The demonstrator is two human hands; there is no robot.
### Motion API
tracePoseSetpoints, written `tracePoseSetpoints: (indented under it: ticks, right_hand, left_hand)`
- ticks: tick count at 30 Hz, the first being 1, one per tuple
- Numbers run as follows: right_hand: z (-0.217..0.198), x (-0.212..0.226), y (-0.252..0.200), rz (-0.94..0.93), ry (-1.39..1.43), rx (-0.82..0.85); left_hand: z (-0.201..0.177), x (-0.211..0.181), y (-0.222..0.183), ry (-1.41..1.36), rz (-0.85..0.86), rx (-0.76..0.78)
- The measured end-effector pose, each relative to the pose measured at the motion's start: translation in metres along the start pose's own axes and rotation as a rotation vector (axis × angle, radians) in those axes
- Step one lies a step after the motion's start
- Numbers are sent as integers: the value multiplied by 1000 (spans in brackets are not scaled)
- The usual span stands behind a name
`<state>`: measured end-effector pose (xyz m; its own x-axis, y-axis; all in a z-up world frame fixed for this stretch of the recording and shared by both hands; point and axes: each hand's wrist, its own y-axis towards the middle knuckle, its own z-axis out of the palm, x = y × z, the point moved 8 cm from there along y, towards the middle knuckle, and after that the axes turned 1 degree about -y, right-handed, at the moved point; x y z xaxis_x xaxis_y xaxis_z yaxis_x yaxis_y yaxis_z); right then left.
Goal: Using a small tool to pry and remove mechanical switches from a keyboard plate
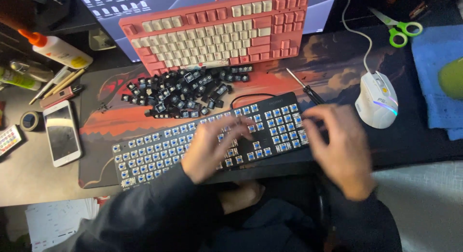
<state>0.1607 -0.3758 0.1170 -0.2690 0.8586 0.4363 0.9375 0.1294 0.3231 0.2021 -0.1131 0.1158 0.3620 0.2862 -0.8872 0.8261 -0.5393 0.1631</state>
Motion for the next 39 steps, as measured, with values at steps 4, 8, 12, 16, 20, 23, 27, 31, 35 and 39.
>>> tracePoseSetpoints:
  ticks: [4,8,12,16,20,23,27,31,35,39]
  right_hand:
    - [34,-47,-2,151,-135,377]
    - [51,-61,8,222,-130,271]
    - [63,-67,24,126,-221,127]
    - [70,-87,36,84,-296,-64]
    - [58,-80,53,86,-342,-6]
    - [43,-79,59,161,-331,155]
    - [53,-96,51,124,-341,272]
    - [50,-91,51,106,-378,231]
    - [8,-63,54,15,-29,-52]
    - [-25,-35,50,90,352,-108]
  left_hand:
    - [-12,51,18,203,-18,16]
    - [-6,47,35,326,-54,13]
    - [0,53,35,308,-83,119]
    - [3,71,41,373,-76,169]
    - [5,73,34,613,3,148]
    - [-6,60,33,724,111,64]
    - [-9,67,29,940,220,239]
    - [-4,71,23,1009,372,313]
    - [4,78,24,983,408,372]
    - [-1,71,34,925,568,276]
